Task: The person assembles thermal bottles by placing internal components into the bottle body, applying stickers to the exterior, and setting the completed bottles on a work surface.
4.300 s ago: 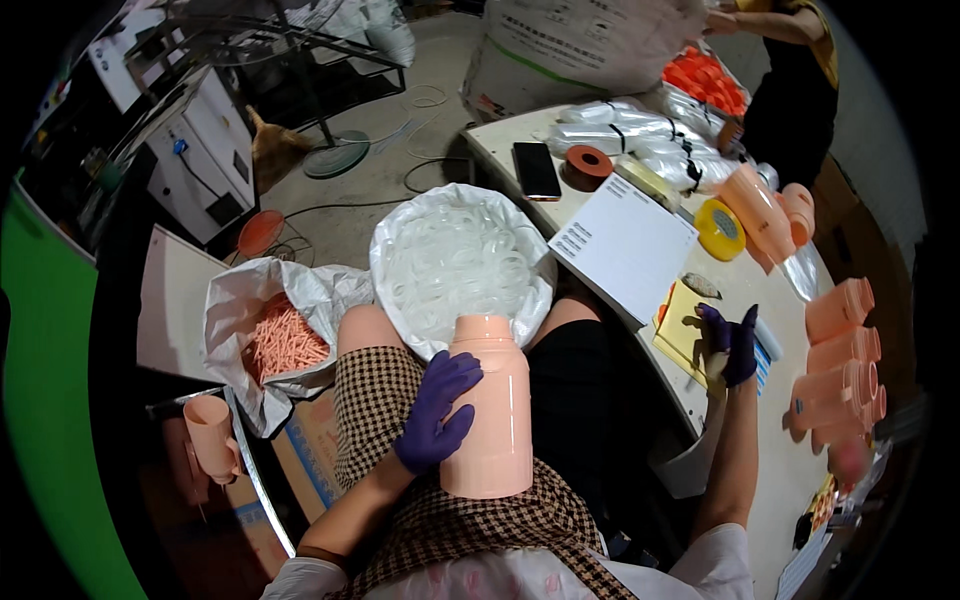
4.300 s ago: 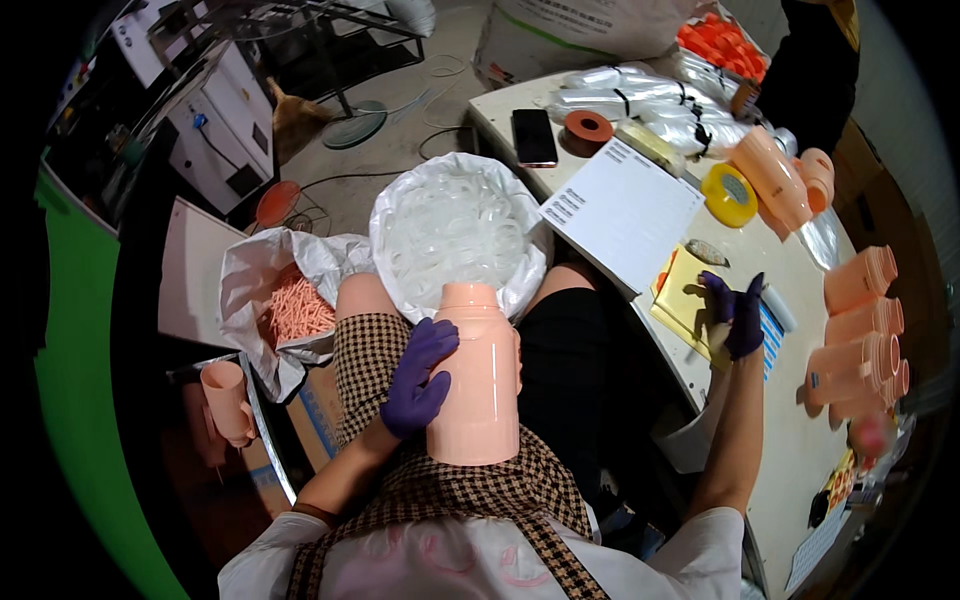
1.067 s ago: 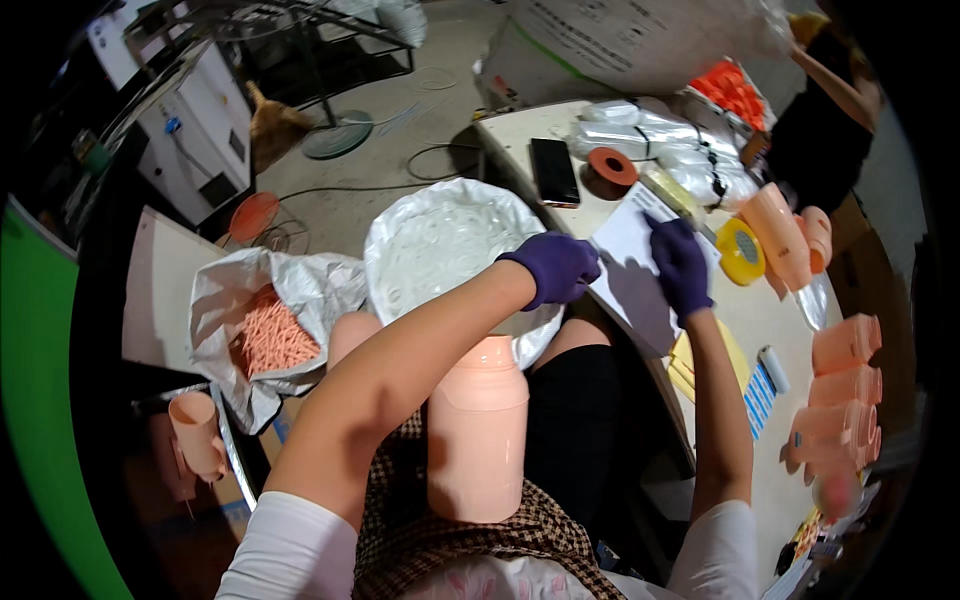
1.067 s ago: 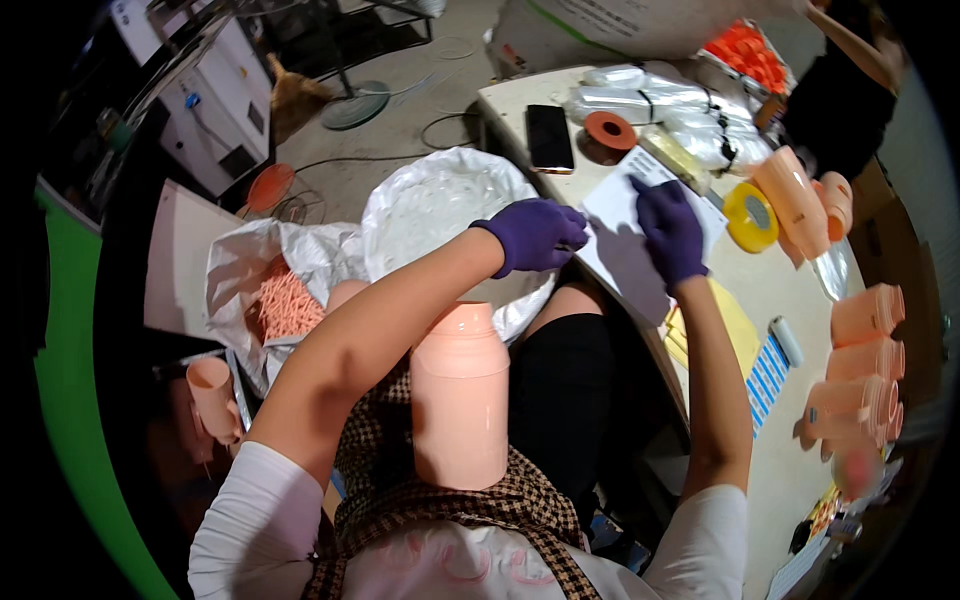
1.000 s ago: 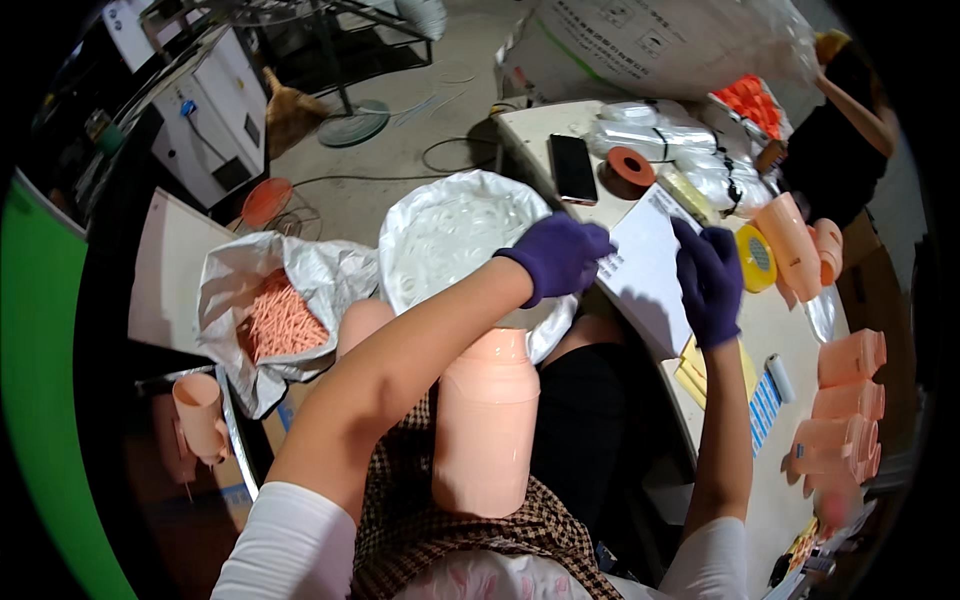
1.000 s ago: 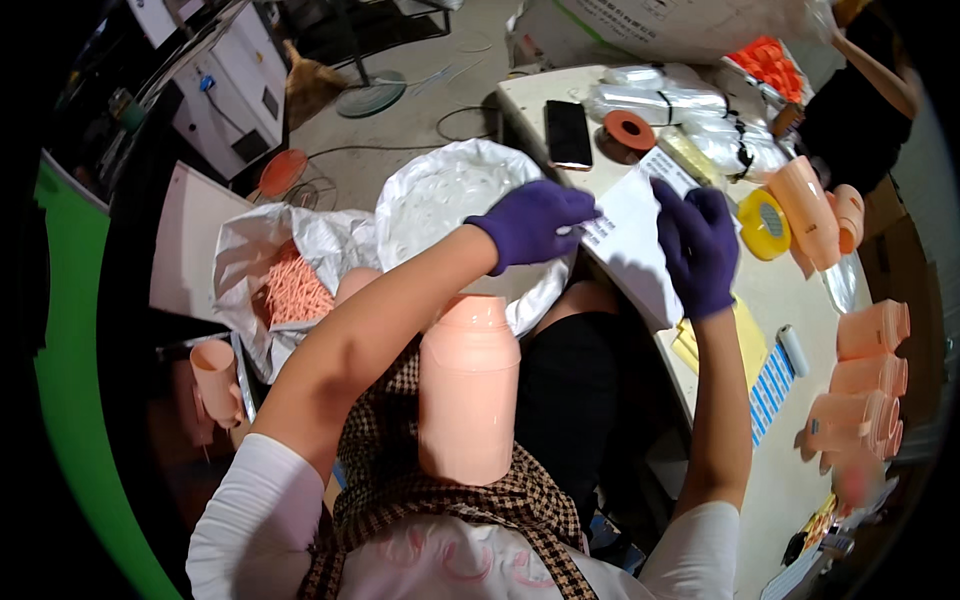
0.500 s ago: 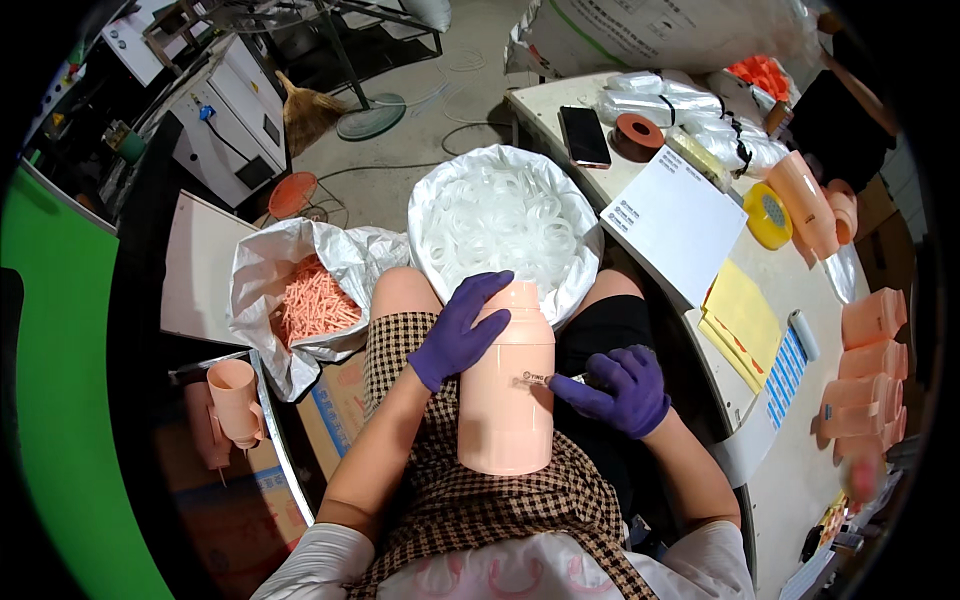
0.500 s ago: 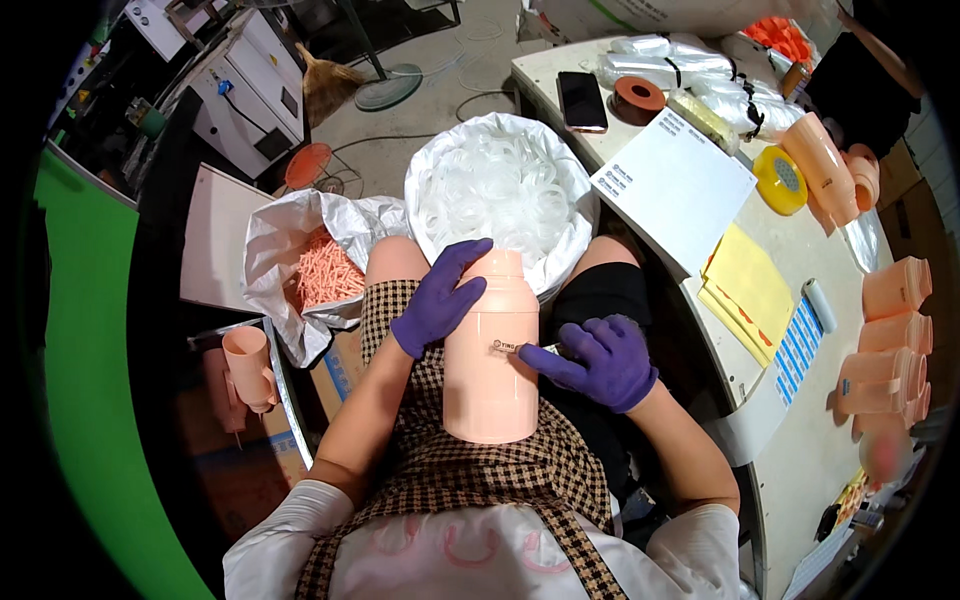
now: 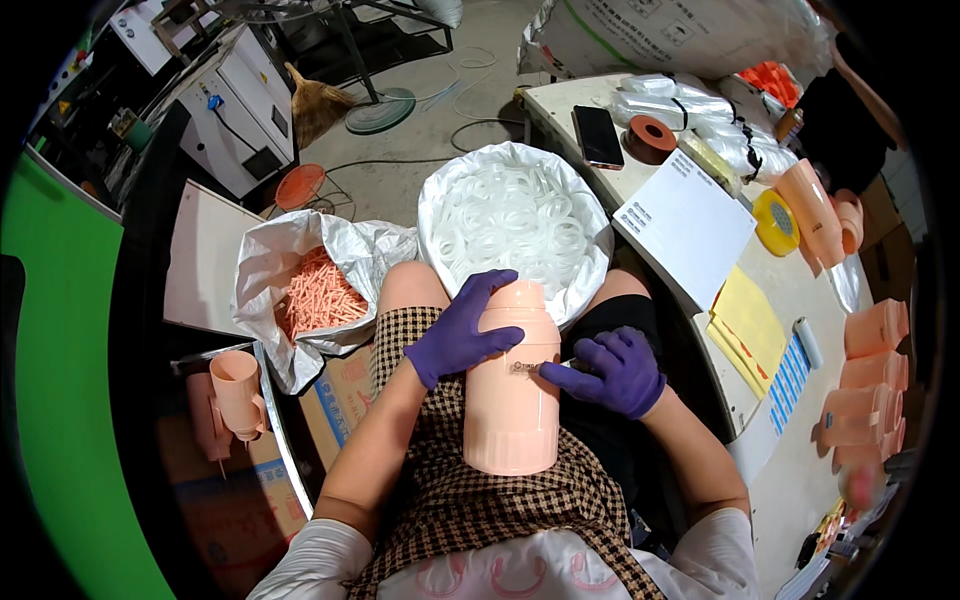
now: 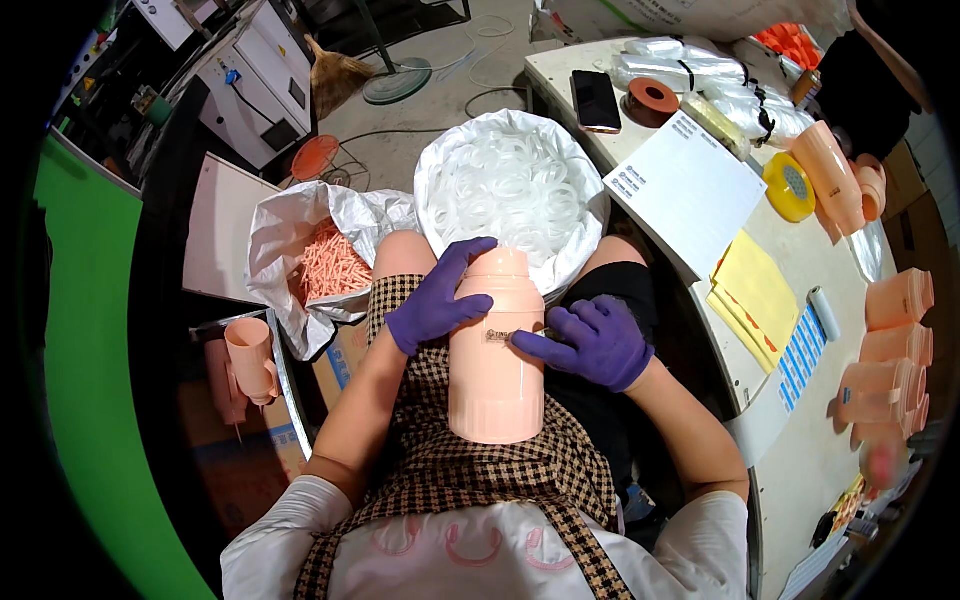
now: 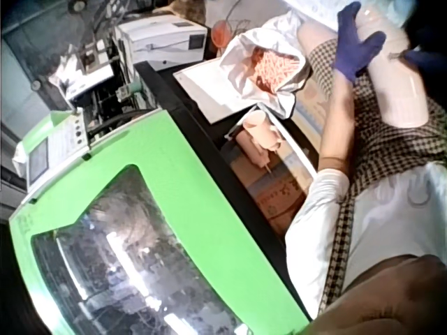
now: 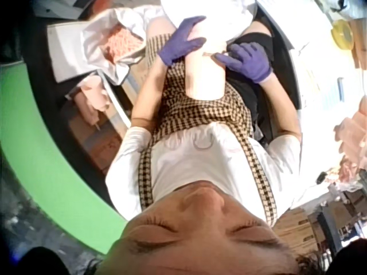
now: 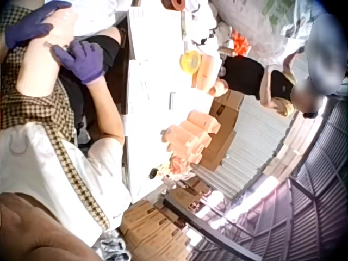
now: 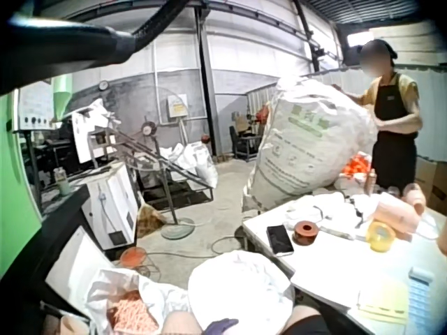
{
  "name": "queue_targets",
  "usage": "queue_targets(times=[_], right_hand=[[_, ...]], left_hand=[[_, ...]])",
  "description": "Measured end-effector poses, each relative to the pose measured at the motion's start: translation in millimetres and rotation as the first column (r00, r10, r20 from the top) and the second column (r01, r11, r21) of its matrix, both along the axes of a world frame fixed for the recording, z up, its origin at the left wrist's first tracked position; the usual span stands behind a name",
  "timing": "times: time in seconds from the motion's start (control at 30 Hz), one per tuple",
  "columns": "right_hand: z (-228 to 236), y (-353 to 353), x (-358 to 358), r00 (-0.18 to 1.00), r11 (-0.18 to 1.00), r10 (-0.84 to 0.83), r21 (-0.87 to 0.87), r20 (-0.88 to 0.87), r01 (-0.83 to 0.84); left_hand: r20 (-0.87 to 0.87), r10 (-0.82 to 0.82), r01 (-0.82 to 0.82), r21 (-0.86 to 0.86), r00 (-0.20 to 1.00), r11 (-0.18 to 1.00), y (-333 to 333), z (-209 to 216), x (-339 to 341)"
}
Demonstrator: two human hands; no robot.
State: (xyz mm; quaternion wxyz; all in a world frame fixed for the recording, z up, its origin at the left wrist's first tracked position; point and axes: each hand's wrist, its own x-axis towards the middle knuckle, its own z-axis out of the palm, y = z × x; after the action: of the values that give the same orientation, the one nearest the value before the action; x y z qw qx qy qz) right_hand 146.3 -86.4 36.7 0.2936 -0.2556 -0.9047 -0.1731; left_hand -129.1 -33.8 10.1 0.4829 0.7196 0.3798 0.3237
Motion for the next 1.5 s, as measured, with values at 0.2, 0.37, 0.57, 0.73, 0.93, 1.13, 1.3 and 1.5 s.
queue_targets(times=[0.2,0.37,0.57,0.73,0.93,1.13,1.3,1.5], right_hand=[[-6,4,1,1.000,1.000,0.022,0.002,0.016,-0.022],[-15,6,6,0.997,0.998,-0.002,-0.068,0.071,0.007],[8,0,32,0.881,0.915,-0.220,-0.224,0.420,0.336],[35,36,123,0.802,0.802,-0.597,-0.023,-0.019,0.597],[-16,127,169,0.382,0.384,-0.923,-0.125,-0.041,0.915],[24,78,135,0.716,0.781,-0.624,-0.217,-0.312,0.586],[0,-35,63,0.754,0.296,-0.339,-0.825,-0.562,-0.482],[18,-169,167,0.292,0.564,-0.705,-0.761,-0.646,-0.320]], left_hand=[[-0.020,0.093,-0.094,-0.033,0.995,0.995,-1,-16,1],[-0.077,0.048,-0.053,-0.067,0.996,0.996,-7,8,8],[-0.135,0.059,-0.059,0.009,0.989,0.998,-17,10,-12],[0.175,0.177,-0.196,0.096,0.969,0.976,-38,28,-12],[0.538,0.007,-0.144,0.213,0.843,0.966,-49,67,25],[0.595,-0.113,-0.021,0.213,0.795,0.977,-49,78,64],[0.585,-0.622,0.388,0.487,0.521,0.783,-37,89,104],[0.396,-0.470,0.206,0.551,0.789,0.809,-70,116,130]])
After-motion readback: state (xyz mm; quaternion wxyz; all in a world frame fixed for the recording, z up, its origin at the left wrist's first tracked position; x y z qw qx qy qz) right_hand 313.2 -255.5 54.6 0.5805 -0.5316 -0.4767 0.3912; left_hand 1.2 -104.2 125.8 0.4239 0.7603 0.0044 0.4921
